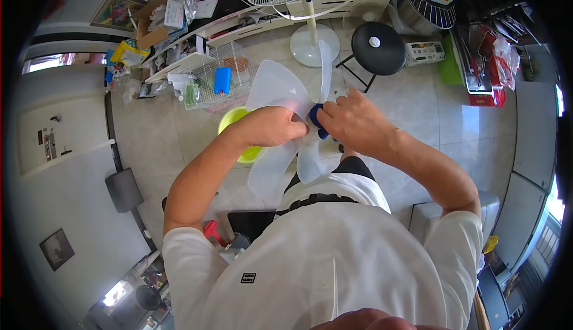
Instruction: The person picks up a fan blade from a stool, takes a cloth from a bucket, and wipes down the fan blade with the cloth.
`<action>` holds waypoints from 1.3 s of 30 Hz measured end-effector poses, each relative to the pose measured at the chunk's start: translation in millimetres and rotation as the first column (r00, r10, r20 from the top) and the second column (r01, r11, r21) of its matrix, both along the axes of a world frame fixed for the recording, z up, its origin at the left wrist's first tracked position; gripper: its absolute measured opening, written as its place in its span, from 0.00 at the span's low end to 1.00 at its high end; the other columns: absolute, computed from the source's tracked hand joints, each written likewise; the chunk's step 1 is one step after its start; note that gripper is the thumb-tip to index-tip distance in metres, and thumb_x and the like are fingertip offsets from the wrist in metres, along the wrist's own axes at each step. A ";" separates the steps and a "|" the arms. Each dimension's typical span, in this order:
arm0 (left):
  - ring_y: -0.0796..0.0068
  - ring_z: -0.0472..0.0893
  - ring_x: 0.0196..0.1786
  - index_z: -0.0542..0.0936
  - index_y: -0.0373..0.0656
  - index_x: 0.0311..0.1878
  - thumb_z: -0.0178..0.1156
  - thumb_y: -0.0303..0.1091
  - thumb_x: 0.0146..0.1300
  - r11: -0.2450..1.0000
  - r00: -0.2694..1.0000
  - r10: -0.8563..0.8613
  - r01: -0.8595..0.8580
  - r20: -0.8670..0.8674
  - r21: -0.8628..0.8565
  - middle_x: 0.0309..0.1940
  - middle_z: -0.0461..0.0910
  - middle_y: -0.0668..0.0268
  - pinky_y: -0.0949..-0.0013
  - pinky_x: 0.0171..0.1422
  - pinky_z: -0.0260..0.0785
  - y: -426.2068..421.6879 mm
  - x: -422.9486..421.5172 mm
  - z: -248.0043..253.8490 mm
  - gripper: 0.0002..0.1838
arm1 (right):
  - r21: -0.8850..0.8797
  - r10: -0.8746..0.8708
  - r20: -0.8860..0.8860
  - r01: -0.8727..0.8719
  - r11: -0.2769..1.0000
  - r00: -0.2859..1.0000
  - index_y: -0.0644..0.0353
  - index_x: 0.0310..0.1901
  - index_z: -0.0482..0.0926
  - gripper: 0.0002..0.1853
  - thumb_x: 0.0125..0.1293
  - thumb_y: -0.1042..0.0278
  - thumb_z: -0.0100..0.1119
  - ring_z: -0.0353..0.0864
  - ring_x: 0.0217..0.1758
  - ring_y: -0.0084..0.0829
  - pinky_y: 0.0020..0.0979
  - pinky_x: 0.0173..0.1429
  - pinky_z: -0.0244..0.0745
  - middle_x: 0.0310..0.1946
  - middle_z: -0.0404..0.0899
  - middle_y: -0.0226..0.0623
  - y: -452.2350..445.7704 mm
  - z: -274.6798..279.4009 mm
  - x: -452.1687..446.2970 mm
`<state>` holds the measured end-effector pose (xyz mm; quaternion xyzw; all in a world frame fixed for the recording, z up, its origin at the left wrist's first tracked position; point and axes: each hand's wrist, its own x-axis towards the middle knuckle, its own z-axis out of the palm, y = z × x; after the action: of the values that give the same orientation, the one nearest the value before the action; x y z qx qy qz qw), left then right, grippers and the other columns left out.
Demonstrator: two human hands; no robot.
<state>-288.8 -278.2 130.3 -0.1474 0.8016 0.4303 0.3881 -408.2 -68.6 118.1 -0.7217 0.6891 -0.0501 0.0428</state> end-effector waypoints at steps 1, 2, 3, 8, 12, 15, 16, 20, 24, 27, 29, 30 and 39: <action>0.68 0.84 0.40 0.82 0.35 0.53 0.61 0.44 0.64 1.000 1.000 0.018 -0.017 -0.018 0.024 0.35 0.87 0.60 0.65 0.49 0.75 3.5 3.3 -3.7 0.22 | 0.004 -0.005 0.004 0.005 1.000 1.000 0.53 0.42 0.80 0.09 0.61 0.68 0.65 0.85 0.36 0.29 0.31 0.43 0.71 0.33 0.80 0.29 0.0 -1.8 5.1; 0.66 0.84 0.39 0.82 0.35 0.50 0.60 0.44 0.64 0.998 0.998 0.035 -0.033 -0.042 0.047 0.34 0.86 0.60 0.63 0.49 0.75 6.1 3.1 -5.6 0.21 | 0.083 -0.014 0.001 0.014 0.996 1.000 0.53 0.42 0.80 0.09 0.61 0.67 0.65 0.86 0.35 0.31 0.32 0.43 0.72 0.32 0.81 0.29 -1.4 -3.8 7.7; 0.66 0.84 0.39 0.82 0.35 0.50 0.60 0.44 0.64 0.998 0.998 0.036 -0.033 -0.045 0.051 0.34 0.86 0.60 0.63 0.49 0.75 9.0 2.5 -5.3 0.21 | 0.162 -0.017 -0.005 0.018 0.987 1.000 0.53 0.42 0.80 0.09 0.61 0.67 0.65 0.87 0.34 0.32 0.33 0.43 0.72 0.31 0.82 0.28 -1.9 -6.8 8.7; 0.54 0.85 0.39 0.79 0.32 0.48 0.58 0.43 0.63 0.998 0.982 0.010 -0.021 -0.188 -0.056 0.34 0.84 0.48 0.56 0.46 0.74 7.8 19.8 -15.2 0.21 | 0.140 -0.173 0.498 0.117 0.983 0.850 0.61 0.41 0.81 0.09 0.62 0.68 0.62 0.89 0.35 0.42 0.41 0.43 0.78 0.31 0.85 0.42 4.6 -23.6 2.5; 0.61 0.85 0.39 0.78 0.32 0.53 0.59 0.46 0.65 0.983 0.989 0.147 -0.149 -0.029 -0.110 0.36 0.86 0.53 0.60 0.47 0.75 -15.9 25.6 6.8 0.24 | 0.300 -0.399 0.799 0.276 0.913 0.450 0.67 0.41 0.80 0.12 0.62 0.67 0.59 0.86 0.35 0.51 0.45 0.43 0.80 0.31 0.85 0.52 24.4 -15.4 -9.6; 0.68 0.85 0.43 0.81 0.36 0.57 0.63 0.46 0.68 0.978 0.982 0.186 -0.188 -0.024 -0.092 0.41 0.88 0.57 0.64 0.50 0.75 -25.8 28.5 9.6 0.24 | 0.350 -0.443 0.859 0.336 0.874 0.258 0.66 0.42 0.80 0.11 0.61 0.69 0.59 0.84 0.35 0.49 0.44 0.43 0.80 0.33 0.85 0.49 28.6 -13.0 -3.8; 0.70 0.84 0.40 0.81 0.35 0.55 0.63 0.47 0.68 0.980 0.981 0.192 -0.193 -0.032 -0.043 0.38 0.87 0.58 0.65 0.48 0.75 -29.2 31.8 -0.3 0.24 | 0.150 -0.312 0.836 0.359 0.921 0.451 0.64 0.42 0.81 0.09 0.61 0.70 0.60 0.85 0.36 0.45 0.42 0.44 0.79 0.34 0.84 0.46 27.7 -15.8 -1.2; 0.76 0.82 0.37 0.81 0.34 0.50 0.63 0.46 0.69 0.917 0.954 0.266 -0.206 -0.141 0.343 0.33 0.85 0.62 0.68 0.44 0.73 -28.4 37.3 -28.1 0.22 | -0.110 -0.117 0.285 0.153 0.982 0.951 0.57 0.41 0.82 0.08 0.60 0.70 0.65 0.84 0.39 0.34 0.35 0.47 0.76 0.33 0.80 0.34 10.2 -16.3 4.8; 0.78 0.80 0.45 0.79 0.37 0.58 0.64 0.34 0.69 0.969 0.986 0.157 -0.145 -0.047 0.202 0.43 0.84 0.68 0.69 0.51 0.74 -20.3 31.0 -3.0 0.17 | -0.079 -0.021 0.056 0.025 0.997 0.998 0.54 0.42 0.81 0.10 0.59 0.69 0.66 0.83 0.38 0.31 0.33 0.48 0.74 0.31 0.78 0.30 5.2 -13.0 13.2; 0.78 0.79 0.44 0.78 0.38 0.58 0.64 0.33 0.69 0.948 0.976 0.214 -0.199 -0.037 0.247 0.42 0.82 0.69 0.70 0.50 0.73 -14.2 34.4 -2.2 0.17 | 0.032 0.022 -0.016 -0.022 0.999 1.000 0.55 0.45 0.80 0.13 0.59 0.67 0.67 0.85 0.38 0.33 0.36 0.47 0.77 0.32 0.80 0.30 2.3 -17.2 18.1; 0.70 0.77 0.32 0.79 0.37 0.50 0.64 0.40 0.68 0.938 0.919 0.314 -0.260 -0.240 0.229 0.32 0.82 0.63 0.63 0.40 0.70 -10.6 39.1 -9.7 0.16 | 0.191 -0.225 0.257 0.179 0.965 0.940 0.58 0.47 0.80 0.13 0.62 0.66 0.65 0.87 0.39 0.36 0.39 0.46 0.78 0.35 0.83 0.32 -3.0 -20.2 23.6; 0.70 0.77 0.32 0.79 0.37 0.50 0.64 0.40 0.68 0.939 0.921 0.309 -0.256 -0.239 0.230 0.32 0.82 0.63 0.63 0.40 0.70 -9.1 40.3 -9.2 0.16 | 0.192 -0.230 0.257 0.184 0.964 0.938 0.58 0.47 0.80 0.13 0.62 0.66 0.65 0.87 0.39 0.36 0.39 0.46 0.78 0.35 0.83 0.32 -4.6 -18.8 22.7; 0.53 0.81 0.35 0.82 0.39 0.52 0.69 0.35 0.59 0.961 0.619 0.032 -0.234 -0.785 -0.146 0.34 0.82 0.55 0.55 0.41 0.73 12.2 39.1 -15.8 0.18 | 0.520 -0.433 0.848 0.319 0.792 -0.307 0.67 0.49 0.79 0.12 0.69 0.68 0.60 0.86 0.39 0.38 0.38 0.45 0.80 0.39 0.84 0.46 -4.6 -23.7 23.3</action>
<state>-249.7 -265.9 114.5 -0.0521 0.9216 0.3816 -0.0479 -384.9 -73.3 94.4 -0.1645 0.6058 -0.5527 0.5481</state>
